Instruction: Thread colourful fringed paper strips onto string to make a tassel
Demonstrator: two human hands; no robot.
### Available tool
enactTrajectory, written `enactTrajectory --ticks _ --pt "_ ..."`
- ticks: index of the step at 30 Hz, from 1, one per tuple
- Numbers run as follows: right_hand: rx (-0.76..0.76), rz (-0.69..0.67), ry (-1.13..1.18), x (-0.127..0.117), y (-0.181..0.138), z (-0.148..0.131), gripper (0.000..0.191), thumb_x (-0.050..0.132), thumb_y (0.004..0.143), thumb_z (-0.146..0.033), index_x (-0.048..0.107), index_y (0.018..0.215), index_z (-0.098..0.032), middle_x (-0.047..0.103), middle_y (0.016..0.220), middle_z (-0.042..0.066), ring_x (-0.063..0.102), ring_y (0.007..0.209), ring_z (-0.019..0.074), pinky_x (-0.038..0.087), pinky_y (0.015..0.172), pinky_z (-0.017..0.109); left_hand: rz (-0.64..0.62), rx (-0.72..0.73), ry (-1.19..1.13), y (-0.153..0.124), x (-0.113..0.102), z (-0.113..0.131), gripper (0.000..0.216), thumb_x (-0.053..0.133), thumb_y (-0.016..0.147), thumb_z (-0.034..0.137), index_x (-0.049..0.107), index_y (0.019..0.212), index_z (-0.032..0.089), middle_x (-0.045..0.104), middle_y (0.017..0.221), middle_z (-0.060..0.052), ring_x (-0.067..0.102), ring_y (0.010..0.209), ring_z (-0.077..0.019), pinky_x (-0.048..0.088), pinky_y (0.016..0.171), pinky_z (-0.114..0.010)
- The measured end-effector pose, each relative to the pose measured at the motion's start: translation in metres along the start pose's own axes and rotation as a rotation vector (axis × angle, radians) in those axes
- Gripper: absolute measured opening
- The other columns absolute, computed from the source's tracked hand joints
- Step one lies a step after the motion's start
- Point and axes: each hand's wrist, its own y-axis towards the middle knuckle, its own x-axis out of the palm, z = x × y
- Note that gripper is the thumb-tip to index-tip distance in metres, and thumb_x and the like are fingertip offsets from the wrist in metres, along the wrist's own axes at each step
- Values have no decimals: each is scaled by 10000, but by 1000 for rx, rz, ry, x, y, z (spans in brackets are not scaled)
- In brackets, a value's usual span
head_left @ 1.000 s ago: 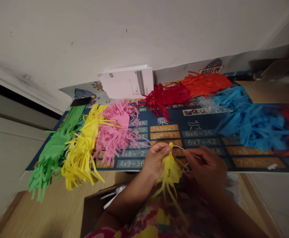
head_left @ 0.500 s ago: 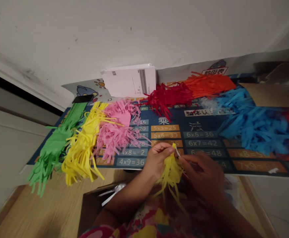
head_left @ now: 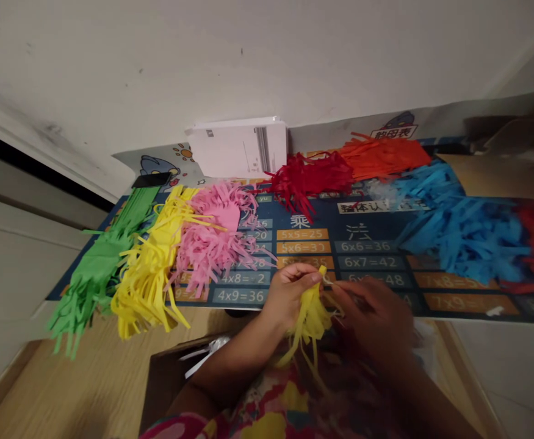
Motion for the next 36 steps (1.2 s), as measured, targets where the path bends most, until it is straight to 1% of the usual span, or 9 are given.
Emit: enactTrajectory --ticks 6,13,19,22,24,26,29,33,36 --pt "29 88 -4 3 -2 3 198 633 926 -360 750 828 -234 667 665 -7 590 564 134 419 565 258 -15 -22 44 -1 0 -3 452 962 455 385 681 706 135 657 551 2 580 468 -100 432 499 -208" --pt "16 167 -93 2 -2 5 211 634 931 -360 766 843 -221 589 589 -16 547 546 133 373 542 259 -21 -51 38 -4 5 -1 452 972 440 375 694 698 130 672 553 -7 594 468 -106 439 501 -209" --pt "11 98 -48 3 -2 7 218 638 927 -363 768 832 -217 665 655 7 588 593 141 398 585 262 -11 -50 -9 -2 6 -2 433 988 399 303 715 686 128 700 595 -7 632 526 -105 465 557 -205" --pt "96 24 70 6 -3 13 210 646 907 -378 753 815 -222 662 668 4 600 608 145 421 594 262 -31 -25 2 0 5 -4 434 980 432 311 705 713 125 711 637 -13 640 558 -106 476 589 -214" --pt "211 -58 169 7 -4 17 212 646 889 -414 735 871 -223 650 687 1 601 616 155 445 589 267 -62 24 34 1 4 -7 438 967 472 323 673 735 133 718 688 -11 640 582 -102 476 604 -215" --pt "325 -185 295 8 -4 21 275 645 871 -440 692 1025 -217 646 725 -2 599 615 165 467 570 276 -92 107 93 1 3 -9 456 949 510 327 603 755 159 716 720 2 647 614 -105 482 622 -216" --pt "397 -357 415 6 -2 24 350 609 897 -445 604 1165 -219 667 810 8 610 628 166 481 559 278 -78 296 337 -2 0 -11 436 896 597 300 516 783 198 703 742 18 658 668 -119 495 649 -225" --pt "167 -339 241 0 6 25 205 541 950 -376 663 881 -226 690 860 37 642 775 186 481 698 299 -45 505 791 -8 -4 -11 276 796 734 257 540 825 210 685 773 13 662 713 -135 508 678 -248" --pt "50 -310 105 -7 10 27 235 526 948 -319 661 781 -223 681 797 35 632 757 189 460 687 299 -96 567 916 -9 -6 -13 261 782 767 273 547 865 218 685 797 8 682 753 -156 526 714 -273"
